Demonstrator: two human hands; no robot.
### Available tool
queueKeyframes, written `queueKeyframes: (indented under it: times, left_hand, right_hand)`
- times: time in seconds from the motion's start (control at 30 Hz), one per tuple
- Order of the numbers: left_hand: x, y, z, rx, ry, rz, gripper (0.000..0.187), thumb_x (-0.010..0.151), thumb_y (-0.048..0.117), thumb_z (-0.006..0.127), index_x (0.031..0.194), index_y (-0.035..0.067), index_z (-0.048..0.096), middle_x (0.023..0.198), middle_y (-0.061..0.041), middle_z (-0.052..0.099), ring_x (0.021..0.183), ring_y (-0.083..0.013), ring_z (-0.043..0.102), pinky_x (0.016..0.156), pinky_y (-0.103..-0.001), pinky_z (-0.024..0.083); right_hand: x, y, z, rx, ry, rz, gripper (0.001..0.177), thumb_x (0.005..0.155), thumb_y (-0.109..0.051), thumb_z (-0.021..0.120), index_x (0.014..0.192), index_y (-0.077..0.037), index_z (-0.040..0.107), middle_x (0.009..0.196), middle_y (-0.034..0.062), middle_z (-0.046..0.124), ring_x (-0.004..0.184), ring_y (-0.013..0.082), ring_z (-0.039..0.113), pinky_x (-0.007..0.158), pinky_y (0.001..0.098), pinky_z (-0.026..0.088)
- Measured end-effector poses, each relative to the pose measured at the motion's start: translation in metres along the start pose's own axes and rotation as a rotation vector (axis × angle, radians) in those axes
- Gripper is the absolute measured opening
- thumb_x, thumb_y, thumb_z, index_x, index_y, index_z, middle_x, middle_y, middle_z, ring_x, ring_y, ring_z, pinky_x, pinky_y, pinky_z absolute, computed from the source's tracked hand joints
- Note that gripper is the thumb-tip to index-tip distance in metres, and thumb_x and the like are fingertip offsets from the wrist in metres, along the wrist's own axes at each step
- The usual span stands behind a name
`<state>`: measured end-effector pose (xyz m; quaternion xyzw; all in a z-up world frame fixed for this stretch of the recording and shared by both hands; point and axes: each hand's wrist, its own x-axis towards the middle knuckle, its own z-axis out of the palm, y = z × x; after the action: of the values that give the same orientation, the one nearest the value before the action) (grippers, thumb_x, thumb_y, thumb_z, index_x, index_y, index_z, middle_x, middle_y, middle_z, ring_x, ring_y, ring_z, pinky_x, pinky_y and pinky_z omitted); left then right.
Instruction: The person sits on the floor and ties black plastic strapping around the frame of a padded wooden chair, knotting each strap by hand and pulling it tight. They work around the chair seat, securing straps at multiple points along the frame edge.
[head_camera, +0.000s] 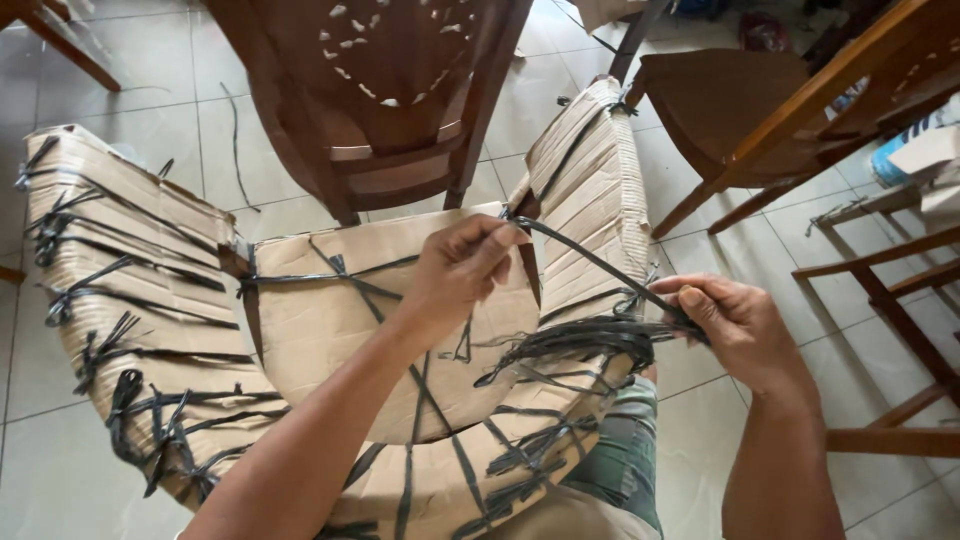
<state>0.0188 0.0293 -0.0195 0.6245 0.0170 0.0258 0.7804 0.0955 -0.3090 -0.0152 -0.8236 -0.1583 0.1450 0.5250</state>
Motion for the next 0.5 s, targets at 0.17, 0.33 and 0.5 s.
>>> queueKeyframes:
  times: [0.17, 0.33, 0.5]
  left_hand:
    - [0.003, 0.001, -0.002, -0.049, 0.032, 0.025, 0.026, 0.105, 0.030, 0.060, 0.107, 0.007, 0.072, 0.070, 0.004, 0.059, 0.058, -0.0021, 0.046, 0.049, -0.020, 0.034]
    - [0.008, 0.002, -0.013, -0.093, 0.121, 0.085, 0.025, 0.104, 0.028, 0.061, 0.106, 0.007, 0.073, 0.066, 0.004, 0.055, 0.053, -0.0028, 0.041, 0.046, -0.021, 0.029]
    - [0.007, 0.001, -0.018, -0.023, 0.083, 0.259, 0.022, 0.107, 0.023, 0.063, 0.108, 0.004, 0.073, 0.070, 0.005, 0.052, 0.061, -0.0031, 0.044, 0.053, -0.021, 0.032]
  right_hand:
    - [0.001, 0.020, 0.002, 0.090, -0.035, 0.000, 0.029, 0.104, -0.019, 0.059, 0.120, 0.000, 0.074, 0.084, 0.0039, 0.070, 0.074, 0.0076, 0.060, 0.066, 0.0230, 0.051]
    - [0.007, 0.020, 0.012, 0.116, -0.068, -0.021, 0.028, 0.101, -0.019, 0.059, 0.120, -0.001, 0.071, 0.096, 0.0052, 0.074, 0.087, 0.0105, 0.069, 0.080, 0.0242, 0.058]
    - [0.007, -0.033, 0.033, -0.437, 0.287, -0.437, 0.033, 0.101, -0.021, 0.067, 0.130, -0.005, 0.067, 0.131, 0.0136, 0.067, 0.123, 0.0258, 0.063, 0.101, 0.0386, 0.052]
